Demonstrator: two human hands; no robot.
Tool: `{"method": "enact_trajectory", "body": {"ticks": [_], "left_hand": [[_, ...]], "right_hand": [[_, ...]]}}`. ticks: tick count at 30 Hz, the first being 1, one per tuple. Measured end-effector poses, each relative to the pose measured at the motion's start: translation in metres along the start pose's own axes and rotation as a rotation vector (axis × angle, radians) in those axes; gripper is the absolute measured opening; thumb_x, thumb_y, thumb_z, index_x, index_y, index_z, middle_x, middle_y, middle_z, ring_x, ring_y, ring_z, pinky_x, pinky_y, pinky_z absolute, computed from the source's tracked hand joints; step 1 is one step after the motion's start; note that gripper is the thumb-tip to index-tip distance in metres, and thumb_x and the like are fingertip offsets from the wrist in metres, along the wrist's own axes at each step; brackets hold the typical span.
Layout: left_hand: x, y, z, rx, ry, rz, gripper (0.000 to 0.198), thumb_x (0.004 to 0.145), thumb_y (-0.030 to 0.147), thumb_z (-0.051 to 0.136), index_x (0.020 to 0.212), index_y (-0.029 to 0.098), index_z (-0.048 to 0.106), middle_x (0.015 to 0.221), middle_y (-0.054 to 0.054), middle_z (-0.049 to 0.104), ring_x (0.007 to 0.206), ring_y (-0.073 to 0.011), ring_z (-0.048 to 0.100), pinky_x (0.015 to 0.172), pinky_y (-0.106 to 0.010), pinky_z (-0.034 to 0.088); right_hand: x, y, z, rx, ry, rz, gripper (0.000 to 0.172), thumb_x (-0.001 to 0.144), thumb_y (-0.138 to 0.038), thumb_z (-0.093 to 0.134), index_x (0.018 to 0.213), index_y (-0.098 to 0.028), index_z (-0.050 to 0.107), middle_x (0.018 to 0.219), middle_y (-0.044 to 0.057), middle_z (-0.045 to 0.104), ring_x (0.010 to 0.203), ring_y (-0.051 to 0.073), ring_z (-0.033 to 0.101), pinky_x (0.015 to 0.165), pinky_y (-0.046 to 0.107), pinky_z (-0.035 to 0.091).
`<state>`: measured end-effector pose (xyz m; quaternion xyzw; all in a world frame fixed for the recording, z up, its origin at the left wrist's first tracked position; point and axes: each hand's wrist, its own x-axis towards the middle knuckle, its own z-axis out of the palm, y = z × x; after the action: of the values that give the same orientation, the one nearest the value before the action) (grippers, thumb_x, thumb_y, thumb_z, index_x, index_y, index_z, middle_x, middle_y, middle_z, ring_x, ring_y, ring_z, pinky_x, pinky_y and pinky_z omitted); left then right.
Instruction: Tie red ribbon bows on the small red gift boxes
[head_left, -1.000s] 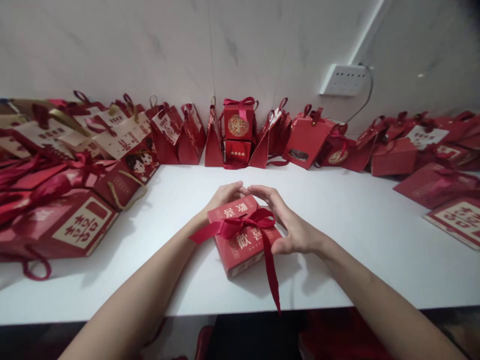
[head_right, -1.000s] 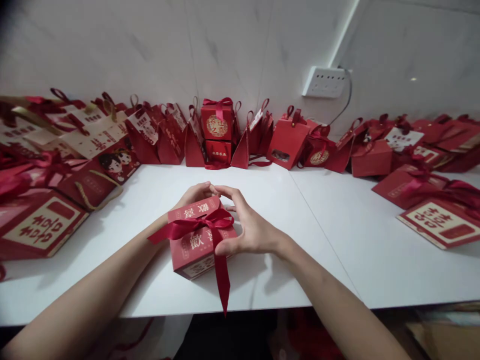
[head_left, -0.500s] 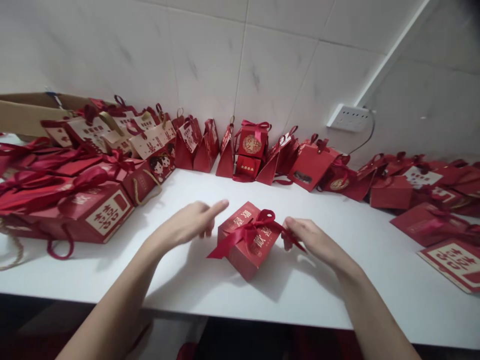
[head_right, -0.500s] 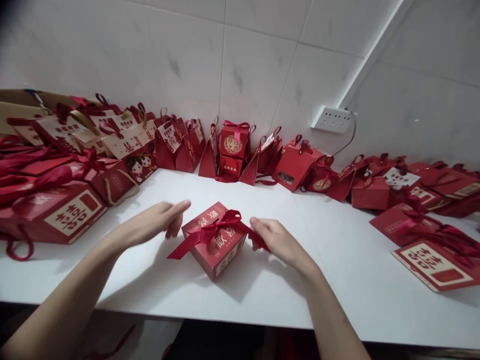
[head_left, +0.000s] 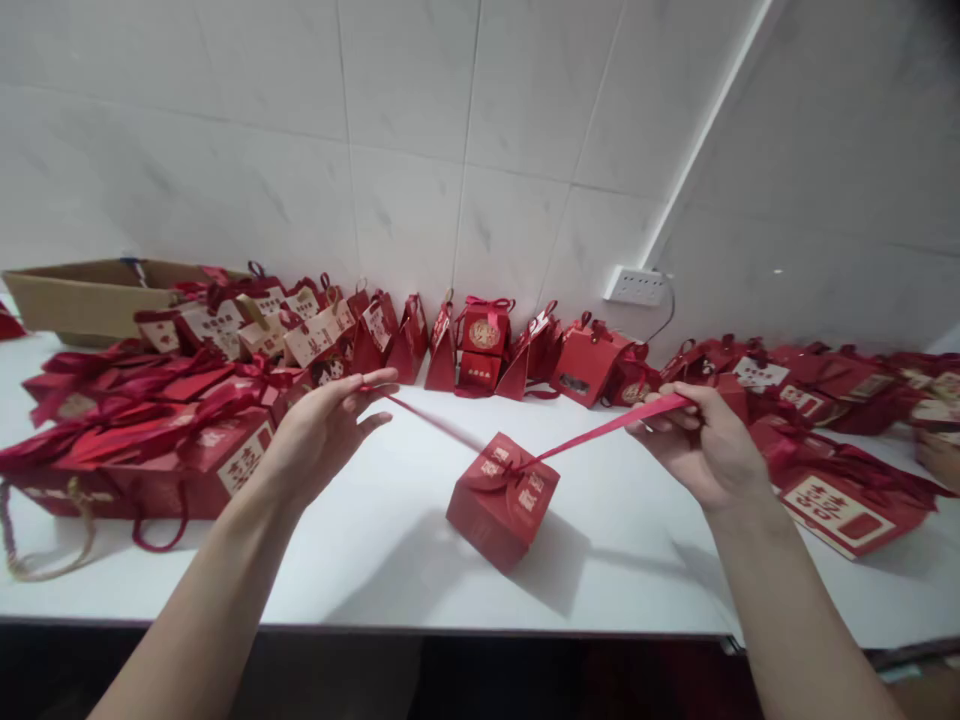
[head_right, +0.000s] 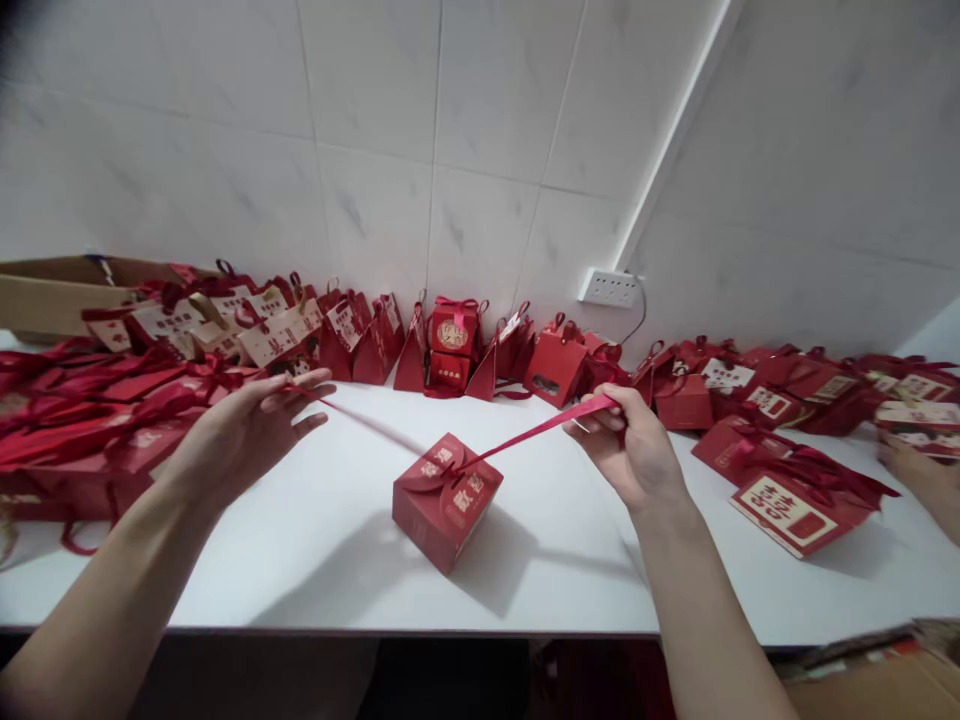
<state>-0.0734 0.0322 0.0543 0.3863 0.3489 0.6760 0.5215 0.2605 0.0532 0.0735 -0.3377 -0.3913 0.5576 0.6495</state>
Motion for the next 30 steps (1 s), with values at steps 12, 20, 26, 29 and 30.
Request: {"method": "enact_trajectory", "body": {"ticks": [12, 20, 26, 29, 30], "left_hand": [[0.012, 0.028, 0.111, 0.158, -0.510, 0.048, 0.027, 0.073, 0.025, 0.063, 0.096, 0.014, 0.069, 0.092, -0.009, 0.071, 0.087, -0.0196, 0.063, 0.082, -0.035, 0.046], [0.010, 0.032, 0.111, 0.144, -0.489, 0.107, 0.028, 0.072, 0.023, 0.063, 0.098, 0.014, 0.069, 0.088, -0.007, 0.071, 0.081, -0.0161, 0.064, 0.079, -0.032, 0.047], [0.013, 0.041, 0.112, 0.132, -0.377, 0.209, 0.031, 0.064, 0.017, 0.065, 0.094, 0.011, 0.069, 0.093, -0.009, 0.069, 0.066, -0.0094, 0.059, 0.063, -0.024, 0.047], [0.017, 0.045, 0.100, 0.117, -0.278, 0.256, 0.022, 0.062, 0.018, 0.063, 0.082, 0.011, 0.069, 0.085, -0.007, 0.068, 0.061, -0.0086, 0.056, 0.055, -0.022, 0.044], [0.020, 0.046, 0.092, 0.129, -0.260, 0.251, 0.018, 0.062, 0.020, 0.062, 0.077, 0.012, 0.068, 0.080, -0.006, 0.067, 0.059, -0.0089, 0.055, 0.054, -0.022, 0.044]], "right_hand": [[-0.003, -0.008, 0.092, -0.190, -0.346, -0.005, 0.014, 0.075, -0.016, 0.059, 0.079, -0.013, 0.071, 0.077, 0.008, 0.073, 0.071, 0.017, 0.069, 0.076, 0.032, 0.055], [-0.015, 0.001, 0.084, -0.202, -0.315, -0.210, 0.020, 0.071, -0.026, 0.066, 0.087, -0.016, 0.072, 0.078, 0.005, 0.073, 0.075, 0.019, 0.069, 0.082, 0.037, 0.053], [-0.023, -0.016, 0.074, -0.198, -0.161, -0.333, 0.014, 0.065, -0.023, 0.067, 0.077, -0.015, 0.071, 0.069, 0.003, 0.071, 0.067, 0.017, 0.067, 0.077, 0.038, 0.053], [-0.023, -0.028, 0.058, -0.160, -0.125, -0.366, 0.009, 0.063, -0.020, 0.062, 0.067, -0.017, 0.069, 0.063, 0.001, 0.067, 0.062, 0.015, 0.064, 0.076, 0.037, 0.053], [-0.023, -0.032, 0.050, -0.156, -0.161, -0.343, 0.008, 0.062, -0.020, 0.060, 0.063, -0.017, 0.067, 0.060, 0.000, 0.065, 0.059, 0.015, 0.063, 0.075, 0.037, 0.052]]}}
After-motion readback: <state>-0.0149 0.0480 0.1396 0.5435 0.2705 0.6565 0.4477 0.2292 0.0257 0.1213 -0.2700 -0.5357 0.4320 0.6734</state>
